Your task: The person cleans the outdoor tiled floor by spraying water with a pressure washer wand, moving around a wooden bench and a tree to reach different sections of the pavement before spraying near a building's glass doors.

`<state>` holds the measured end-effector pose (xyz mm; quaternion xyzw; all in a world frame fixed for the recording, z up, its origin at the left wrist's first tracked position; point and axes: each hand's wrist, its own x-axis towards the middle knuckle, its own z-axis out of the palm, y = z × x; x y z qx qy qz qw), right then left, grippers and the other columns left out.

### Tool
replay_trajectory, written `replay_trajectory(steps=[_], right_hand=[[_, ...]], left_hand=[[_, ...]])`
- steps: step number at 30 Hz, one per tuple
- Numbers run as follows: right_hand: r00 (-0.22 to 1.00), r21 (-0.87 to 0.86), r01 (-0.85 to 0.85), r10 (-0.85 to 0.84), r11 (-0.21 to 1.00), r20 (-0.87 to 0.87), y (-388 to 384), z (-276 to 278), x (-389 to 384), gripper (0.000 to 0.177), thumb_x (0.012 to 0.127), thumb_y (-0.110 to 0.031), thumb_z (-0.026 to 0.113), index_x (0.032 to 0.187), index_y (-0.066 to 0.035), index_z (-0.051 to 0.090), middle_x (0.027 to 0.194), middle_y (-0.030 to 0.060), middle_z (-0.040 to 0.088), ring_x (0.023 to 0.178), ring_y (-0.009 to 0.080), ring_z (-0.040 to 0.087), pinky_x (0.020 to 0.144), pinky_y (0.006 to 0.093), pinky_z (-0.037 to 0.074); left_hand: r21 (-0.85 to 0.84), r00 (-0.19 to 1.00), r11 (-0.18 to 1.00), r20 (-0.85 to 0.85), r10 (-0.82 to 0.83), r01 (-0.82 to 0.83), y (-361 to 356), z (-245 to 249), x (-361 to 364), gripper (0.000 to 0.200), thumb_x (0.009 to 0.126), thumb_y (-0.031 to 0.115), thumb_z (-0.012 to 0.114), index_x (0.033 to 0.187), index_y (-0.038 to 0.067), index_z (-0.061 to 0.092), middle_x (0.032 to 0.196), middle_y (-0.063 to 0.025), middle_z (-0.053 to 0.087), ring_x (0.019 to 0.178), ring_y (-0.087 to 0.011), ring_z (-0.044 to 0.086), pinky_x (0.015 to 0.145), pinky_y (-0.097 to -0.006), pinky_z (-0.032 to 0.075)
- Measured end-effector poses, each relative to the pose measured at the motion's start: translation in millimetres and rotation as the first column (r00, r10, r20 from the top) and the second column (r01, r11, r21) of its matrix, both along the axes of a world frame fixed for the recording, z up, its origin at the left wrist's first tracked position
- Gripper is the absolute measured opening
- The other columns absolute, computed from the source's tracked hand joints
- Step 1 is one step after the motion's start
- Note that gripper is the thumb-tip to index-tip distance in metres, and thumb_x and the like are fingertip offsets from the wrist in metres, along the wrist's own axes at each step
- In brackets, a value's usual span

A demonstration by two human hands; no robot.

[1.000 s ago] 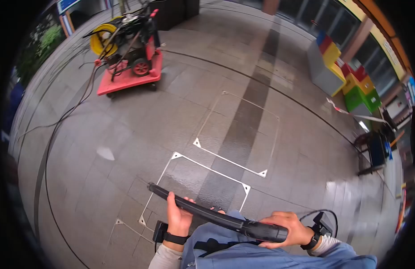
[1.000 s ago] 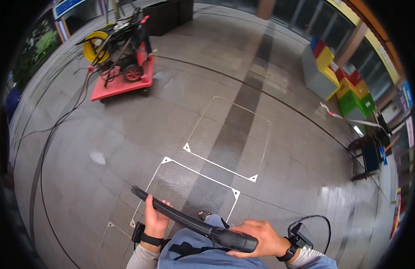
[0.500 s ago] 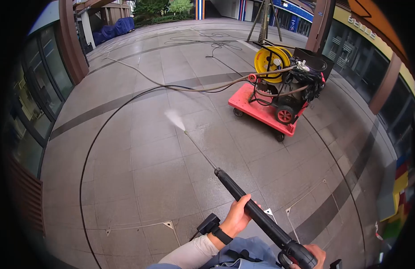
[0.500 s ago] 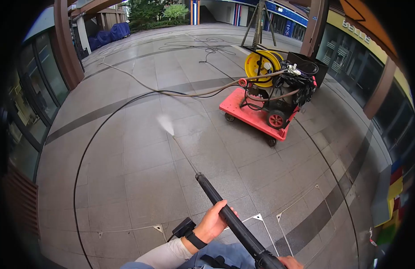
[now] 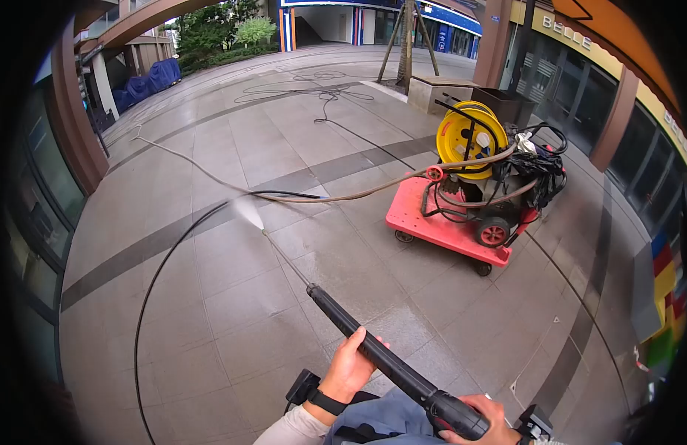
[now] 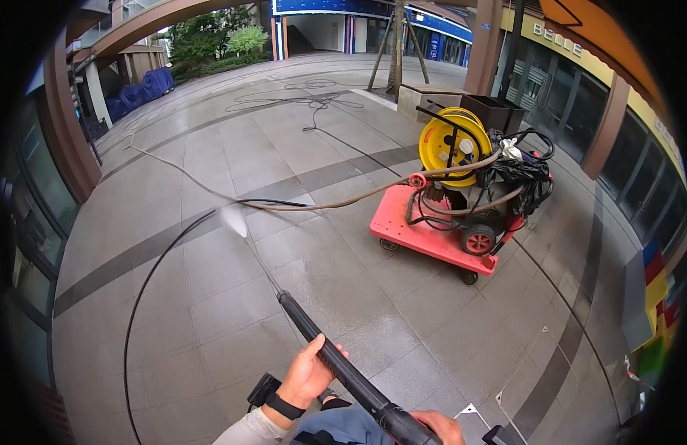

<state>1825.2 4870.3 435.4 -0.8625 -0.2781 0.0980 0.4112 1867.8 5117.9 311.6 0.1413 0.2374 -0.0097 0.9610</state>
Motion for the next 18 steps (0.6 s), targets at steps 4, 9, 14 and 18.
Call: replay_trajectory(steps=[4,9,14,18], right_hand=[[0.986,0.055,0.033,-0.023,0.998,-0.165,111,19,69,0.055,0.06,-0.021,0.076,0.104,0.0,0.051,0.092,0.0151,0.057,0.087,0.0257,0.058,0.077,0.0331,0.045],[0.999,0.072,0.047,-0.045,0.996,-0.028,244,11,146,0.053,0.06,-0.021,0.077,0.102,0.001,0.052,0.09,0.0148,0.058,0.08,0.0235,0.06,0.072,0.0317,0.047],[0.987,0.012,0.158,-0.158,0.987,0.028,416,-18,211,0.047,0.061,-0.018,0.075,0.097,0.0,0.053,0.08,0.0132,0.059,0.073,0.0218,0.06,0.067,0.0304,0.047],[0.967,0.019,0.252,-0.252,0.968,0.031,571,0,266,0.042,0.061,-0.016,0.073,0.094,0.0,0.054,0.076,0.0119,0.059,0.07,0.0194,0.059,0.065,0.0299,0.046]], left_hand=[[-0.013,0.998,0.999,-0.034,-0.043,0.043,111,24,69,0.019,0.086,0.025,0.051,0.089,0.007,0.048,0.086,-0.0132,0.054,0.083,-0.029,0.054,0.079,-0.0444,0.043],[-0.026,0.995,0.995,0.035,-0.093,0.094,244,28,157,0.022,0.086,0.029,0.05,0.089,0.007,0.048,0.088,-0.0126,0.054,0.086,-0.0288,0.054,0.078,-0.0439,0.043],[-0.098,0.976,0.974,0.097,-0.193,0.202,405,-14,249,0.023,0.086,0.028,0.051,0.09,0.006,0.047,0.089,-0.012,0.053,0.087,-0.0293,0.054,0.079,-0.0443,0.044],[-0.091,0.958,0.958,0.116,-0.261,0.271,549,-10,321,0.025,0.086,0.03,0.051,0.089,0.006,0.049,0.088,-0.013,0.055,0.086,-0.0289,0.055,0.077,-0.0445,0.044]])
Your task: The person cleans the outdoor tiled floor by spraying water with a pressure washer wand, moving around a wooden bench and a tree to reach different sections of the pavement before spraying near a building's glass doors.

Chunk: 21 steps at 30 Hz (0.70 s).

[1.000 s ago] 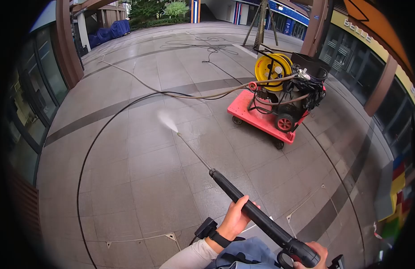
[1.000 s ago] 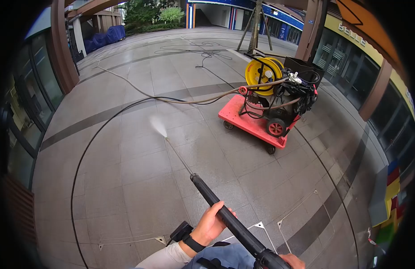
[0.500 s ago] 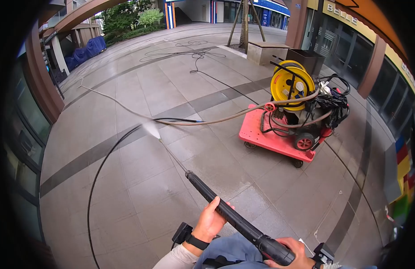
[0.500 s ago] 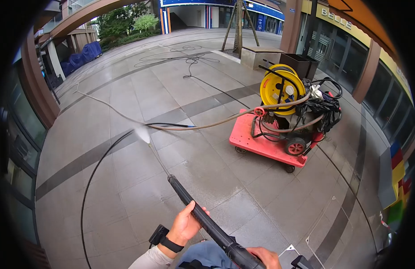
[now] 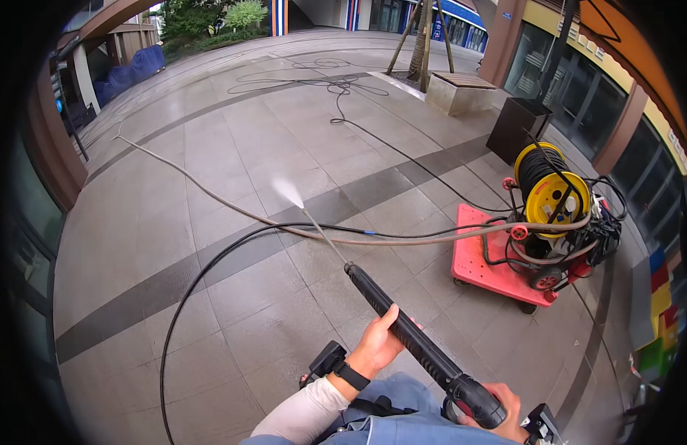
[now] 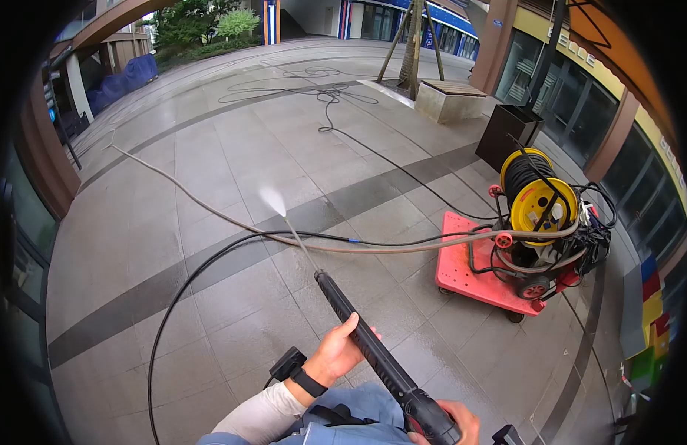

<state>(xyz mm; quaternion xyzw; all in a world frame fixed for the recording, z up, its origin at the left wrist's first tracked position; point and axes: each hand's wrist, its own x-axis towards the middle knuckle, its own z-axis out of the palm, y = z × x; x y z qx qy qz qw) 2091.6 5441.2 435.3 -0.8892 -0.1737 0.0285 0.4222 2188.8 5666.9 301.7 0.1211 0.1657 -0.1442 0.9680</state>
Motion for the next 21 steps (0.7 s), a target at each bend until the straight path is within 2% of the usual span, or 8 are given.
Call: replay_trajectory(steps=[1,2,7,9,13,15,19,21], right_hand=[[1.0,0.043,0.001,-0.001,0.999,0.01,37,7,23,0.042,0.061,-0.016,0.074,0.094,0.0,0.054,0.078,0.0116,0.059,0.071,0.0191,0.059,0.066,0.0299,0.046],[0.999,0.091,0.049,-0.047,0.995,-0.025,66,6,46,0.048,0.055,-0.023,0.077,0.089,0.001,0.056,0.076,0.0097,0.061,0.068,0.0139,0.058,0.063,0.0254,0.045],[0.989,0.059,0.127,-0.121,0.99,-0.09,192,32,136,0.049,0.056,-0.023,0.077,0.091,0.002,0.053,0.08,0.009,0.06,0.072,0.0133,0.058,0.067,0.0254,0.045],[0.995,-0.004,0.102,-0.102,0.995,-0.009,250,19,181,0.05,0.056,-0.023,0.077,0.092,0.002,0.053,0.082,0.0092,0.06,0.073,0.0141,0.058,0.067,0.0257,0.045],[0.989,0.079,0.151,-0.15,0.985,-0.016,368,-21,293,0.05,0.057,-0.024,0.077,0.093,0.002,0.054,0.082,0.0098,0.06,0.073,0.0148,0.058,0.067,0.0269,0.046],[0.992,0.03,0.118,-0.12,0.993,0.048,422,-37,359,0.052,0.055,-0.025,0.079,0.093,0.001,0.054,0.082,0.0103,0.06,0.072,0.0151,0.06,0.066,0.0256,0.047],[0.991,0.082,0.135,-0.135,0.987,-0.01,519,-12,473,0.053,0.055,-0.026,0.081,0.093,0.0,0.054,0.082,0.0098,0.06,0.072,0.0157,0.061,0.066,0.0251,0.048],[0.989,0.072,0.144,-0.145,0.987,-0.001,552,6,518,0.053,0.055,-0.026,0.081,0.093,0.0,0.054,0.081,0.0095,0.061,0.072,0.016,0.061,0.066,0.0254,0.048]], left_hand=[[-0.003,1.0,1.0,0.01,-0.008,0.008,35,7,23,0.026,0.086,0.031,0.05,0.088,0.005,0.049,0.087,-0.0129,0.055,0.085,-0.0287,0.055,0.077,-0.0445,0.044],[-0.019,1.0,1.0,0.021,-0.011,0.012,64,14,46,0.026,0.086,0.031,0.05,0.088,0.005,0.049,0.087,-0.0129,0.055,0.085,-0.0287,0.055,0.077,-0.0445,0.044],[0.046,0.995,0.995,0.03,-0.09,0.089,193,37,145,0.03,0.087,0.032,0.048,0.086,0.003,0.049,0.086,-0.0122,0.056,0.085,-0.0282,0.055,0.076,-0.044,0.045],[0.063,0.994,0.992,0.029,-0.108,0.106,248,26,196,0.03,0.087,0.032,0.048,0.086,0.003,0.05,0.085,-0.0123,0.056,0.084,-0.0282,0.055,0.076,-0.0439,0.045],[0.127,0.99,0.983,0.022,-0.138,0.135,358,-2,319,0.029,0.086,0.032,0.05,0.085,0.003,0.051,0.083,-0.0122,0.057,0.082,-0.0283,0.056,0.077,-0.0436,0.044],[0.115,0.99,0.983,-0.007,-0.142,0.142,415,-14,389,0.026,0.086,0.032,0.05,0.085,0.005,0.051,0.083,-0.0128,0.057,0.082,-0.0286,0.056,0.076,-0.0428,0.044],[0.151,0.979,0.967,-0.053,-0.199,0.204,513,14,504,0.025,0.086,0.031,0.049,0.084,0.007,0.05,0.084,-0.0133,0.056,0.083,-0.0285,0.055,0.075,-0.0435,0.044],[0.161,0.981,0.971,-0.099,-0.164,0.179,543,30,548,0.025,0.087,0.031,0.049,0.085,0.007,0.049,0.084,-0.0132,0.056,0.082,-0.0292,0.054,0.075,-0.0439,0.044]])
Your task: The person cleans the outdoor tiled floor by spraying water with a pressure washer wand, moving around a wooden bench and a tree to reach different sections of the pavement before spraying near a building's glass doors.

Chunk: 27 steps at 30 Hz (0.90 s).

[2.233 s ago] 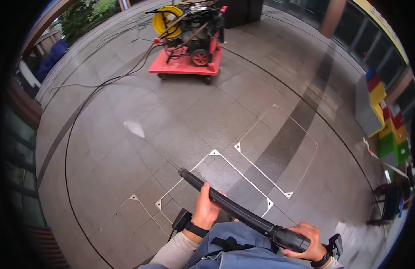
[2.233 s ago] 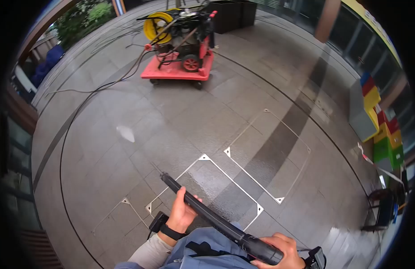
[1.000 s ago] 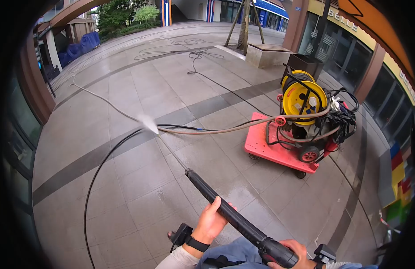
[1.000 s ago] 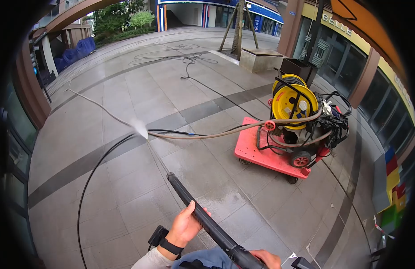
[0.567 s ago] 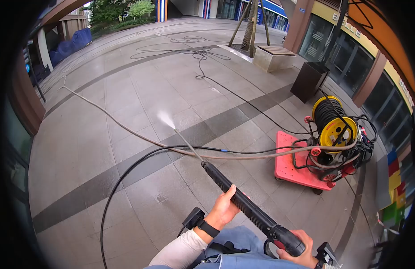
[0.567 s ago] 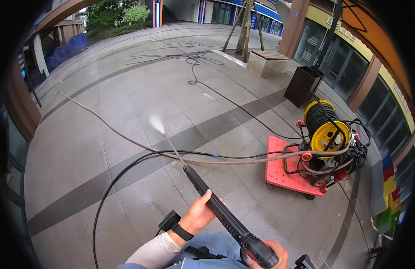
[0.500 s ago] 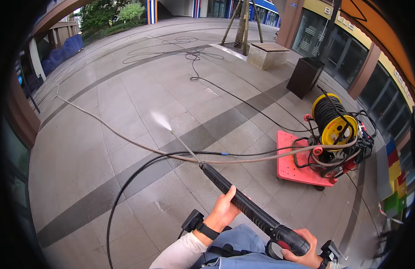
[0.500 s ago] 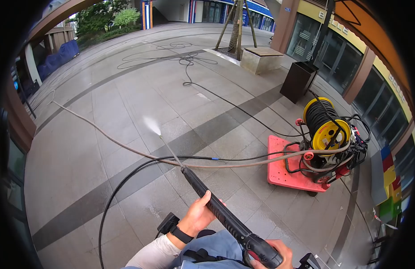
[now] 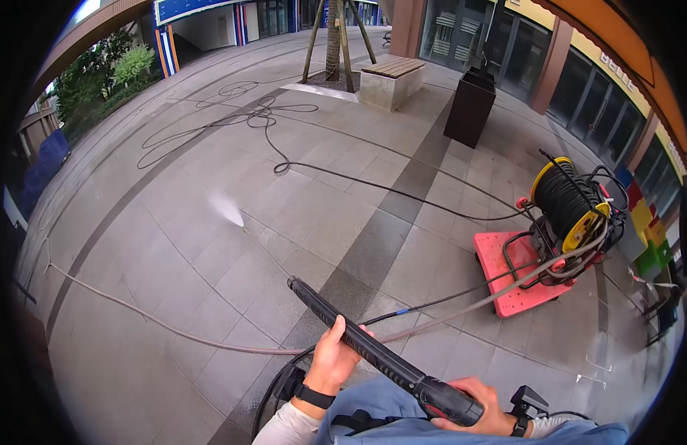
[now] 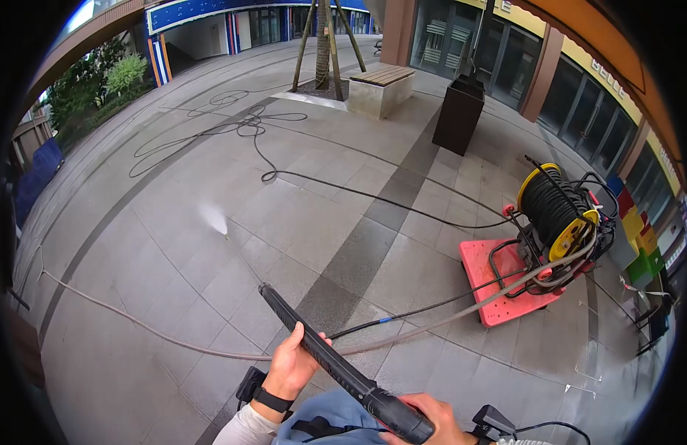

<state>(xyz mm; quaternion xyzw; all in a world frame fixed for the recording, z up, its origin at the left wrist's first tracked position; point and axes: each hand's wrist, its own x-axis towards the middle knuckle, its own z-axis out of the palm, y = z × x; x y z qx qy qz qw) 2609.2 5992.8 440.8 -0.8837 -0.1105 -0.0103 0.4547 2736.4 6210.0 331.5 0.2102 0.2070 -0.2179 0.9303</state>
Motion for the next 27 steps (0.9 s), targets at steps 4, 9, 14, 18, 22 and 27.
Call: replay_trajectory(steps=[4,9,14,18,22,27], right_hand=[[0.997,-0.097,0.049,-0.043,0.994,0.064,70,6,84,0.054,0.054,-0.027,0.08,0.092,0.001,0.054,0.083,0.0095,0.06,0.071,0.016,0.06,0.066,0.0261,0.048],[0.966,0.013,0.238,-0.236,0.971,-0.102,182,-17,190,0.044,0.062,-0.015,0.075,0.098,-0.002,0.054,0.086,0.0114,0.059,0.078,0.0181,0.059,0.07,0.0294,0.046],[0.925,-0.134,0.377,-0.381,0.916,0.0,317,-23,330,0.044,0.062,-0.016,0.074,0.098,-0.002,0.053,0.084,0.0119,0.059,0.077,0.0188,0.059,0.069,0.0306,0.046],[0.928,-0.2,0.369,-0.347,0.908,0.137,404,27,459,0.04,0.063,-0.018,0.07,0.095,-0.002,0.053,0.079,0.012,0.056,0.07,0.0216,0.057,0.064,0.0315,0.044],[0.897,-0.109,0.437,-0.441,0.893,-0.011,459,55,553,0.034,0.063,-0.015,0.068,0.09,0.0,0.055,0.078,0.0098,0.056,0.072,0.0184,0.055,0.066,0.0302,0.043],[0.899,-0.067,0.436,-0.437,0.897,0.002,527,18,695,0.034,0.063,-0.015,0.068,0.09,0.001,0.055,0.078,0.0096,0.056,0.071,0.0185,0.055,0.067,0.0297,0.043]], left_hand=[[-0.033,0.995,0.994,0.004,-0.104,0.104,62,9,99,0.027,0.087,0.032,0.047,0.086,0.005,0.049,0.085,-0.0131,0.056,0.084,-0.0302,0.055,0.074,-0.045,0.045],[-0.08,0.976,0.973,-0.007,-0.217,0.215,145,-29,236,0.027,0.087,0.032,0.047,0.088,0.005,0.049,0.086,-0.0124,0.056,0.085,-0.0303,0.056,0.074,-0.0457,0.045],[-0.16,0.935,0.922,0.099,-0.34,0.352,245,-36,406,0.025,0.087,0.031,0.049,0.087,0.006,0.049,0.085,-0.0123,0.057,0.084,-0.0287,0.057,0.073,-0.0442,0.046],[-0.209,0.925,0.905,0.173,-0.338,0.37,315,-6,536,0.027,0.087,0.032,0.048,0.085,0.005,0.049,0.086,-0.0128,0.057,0.083,-0.028,0.057,0.074,-0.0438,0.046],[-0.16,0.897,0.888,0.185,-0.401,0.43,367,12,631,0.028,0.087,0.033,0.047,0.085,0.005,0.047,0.084,-0.0112,0.056,0.083,-0.0284,0.058,0.074,-0.0439,0.046],[-0.125,0.913,0.909,0.158,-0.376,0.397,444,-14,765,0.028,0.088,0.033,0.046,0.087,0.005,0.047,0.083,-0.0105,0.056,0.083,-0.0285,0.057,0.074,-0.0432,0.046]])
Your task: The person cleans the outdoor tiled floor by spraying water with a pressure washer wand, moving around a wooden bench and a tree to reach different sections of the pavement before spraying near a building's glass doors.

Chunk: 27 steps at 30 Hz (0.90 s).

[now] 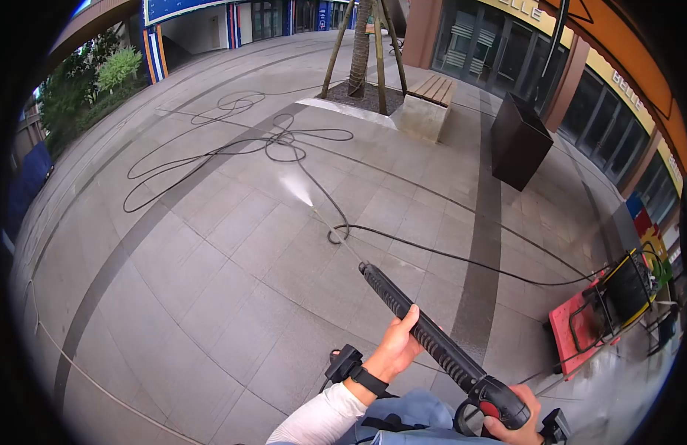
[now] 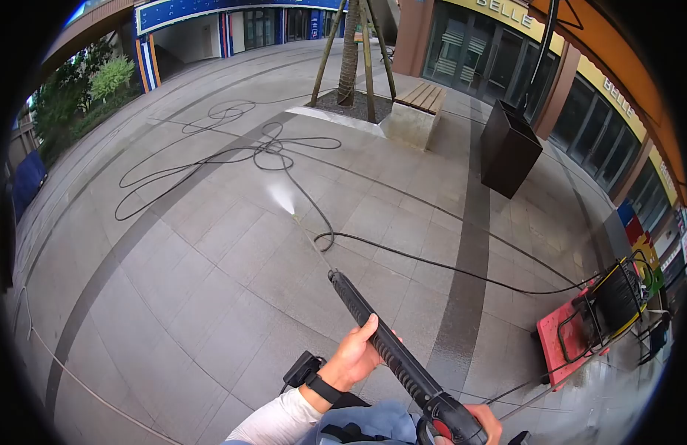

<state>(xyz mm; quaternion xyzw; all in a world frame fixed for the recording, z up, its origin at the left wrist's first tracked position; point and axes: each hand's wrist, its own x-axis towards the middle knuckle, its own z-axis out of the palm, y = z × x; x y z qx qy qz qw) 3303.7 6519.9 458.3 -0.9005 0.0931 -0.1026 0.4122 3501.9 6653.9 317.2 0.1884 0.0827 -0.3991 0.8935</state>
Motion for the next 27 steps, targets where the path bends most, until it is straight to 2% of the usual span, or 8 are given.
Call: replay_trajectory(steps=[5,10,13,18,21,22,25,27], right_hand=[[1.0,0.057,0.0,-0.001,0.998,0.028,56,-28,168,0.037,0.062,-0.015,0.069,0.092,0.001,0.055,0.081,0.0109,0.057,0.075,0.0197,0.056,0.069,0.0299,0.043],[1.0,0.145,0.016,-0.012,0.989,-0.025,116,-12,334,0.038,0.062,-0.015,0.07,0.092,0.002,0.054,0.082,0.0117,0.057,0.075,0.0211,0.056,0.07,0.0292,0.043],[1.0,0.021,-0.02,0.02,1.0,-0.011,137,-14,425,0.054,0.055,-0.027,0.079,0.093,0.002,0.055,0.081,0.0089,0.06,0.069,0.0156,0.059,0.065,0.0265,0.047],[0.988,0.168,0.149,-0.137,0.975,-0.076,196,-32,562,0.051,0.055,-0.026,0.078,0.091,0.002,0.056,0.081,0.01,0.061,0.074,0.0145,0.058,0.069,0.0268,0.045],[0.965,0.138,0.258,-0.248,0.956,-0.084,258,-54,648,0.052,0.054,-0.026,0.079,0.091,0.002,0.056,0.081,0.0101,0.061,0.072,0.0146,0.059,0.068,0.0269,0.046],[0.977,0.047,0.214,-0.213,0.976,-0.026,271,-63,671,0.052,0.054,-0.026,0.079,0.091,0.002,0.056,0.081,0.0097,0.061,0.071,0.014,0.058,0.067,0.0264,0.046],[0.936,0.163,0.353,-0.348,0.921,-0.058,335,-54,776,0.05,0.054,-0.024,0.078,0.091,0.002,0.056,0.081,0.0093,0.061,0.073,0.0137,0.058,0.067,0.026,0.046],[0.913,0.13,0.407,-0.405,0.904,-0.043,353,-30,839,0.047,0.055,-0.023,0.077,0.089,0.002,0.056,0.079,0.0082,0.061,0.071,0.013,0.057,0.066,0.0253,0.045]], left_hand=[[0.062,0.999,0.998,0.041,0.018,-0.021,62,-20,172,0.03,0.088,0.033,0.046,0.088,0.003,0.047,0.084,-0.0111,0.055,0.083,-0.0284,0.057,0.074,-0.0437,0.047],[0.144,0.999,0.989,-0.031,-0.021,0.026,124,-3,338,0.032,0.087,0.033,0.048,0.089,0.001,0.048,0.084,-0.0129,0.056,0.083,-0.0291,0.056,0.074,-0.0443,0.046],[0.115,1.0,0.993,-0.001,-0.027,0.026,153,6,430,0.034,0.087,0.034,0.048,0.089,0.001,0.049,0.085,-0.0132,0.056,0.084,-0.0292,0.056,0.074,-0.0444,0.046],[0.111,0.99,0.984,-0.015,-0.138,0.138,191,-29,572,0.037,0.088,0.035,0.045,0.089,-0.001,0.049,0.084,-0.0134,0.057,0.084,-0.029,0.056,0.073,-0.0435,0.045],[0.122,0.973,0.965,-0.05,-0.227,0.231,225,-46,671,0.037,0.088,0.035,0.045,0.089,-0.002,0.048,0.084,-0.0135,0.056,0.083,-0.0289,0.056,0.073,-0.0435,0.046],[0.139,0.965,0.956,-0.069,-0.252,0.26,232,-48,701,0.037,0.088,0.035,0.044,0.089,-0.002,0.048,0.084,-0.0135,0.056,0.083,-0.0288,0.056,0.072,-0.0434,0.046],[0.123,0.941,0.933,-0.043,-0.337,0.34,273,-44,814,0.035,0.088,0.034,0.044,0.09,-0.001,0.047,0.084,-0.0138,0.056,0.082,-0.0292,0.056,0.072,-0.0433,0.046],[0.119,0.925,0.918,-0.074,-0.372,0.378,275,-33,874,0.033,0.088,0.033,0.044,0.09,0.0,0.047,0.085,-0.0132,0.056,0.082,-0.0285,0.057,0.073,-0.043,0.047]])
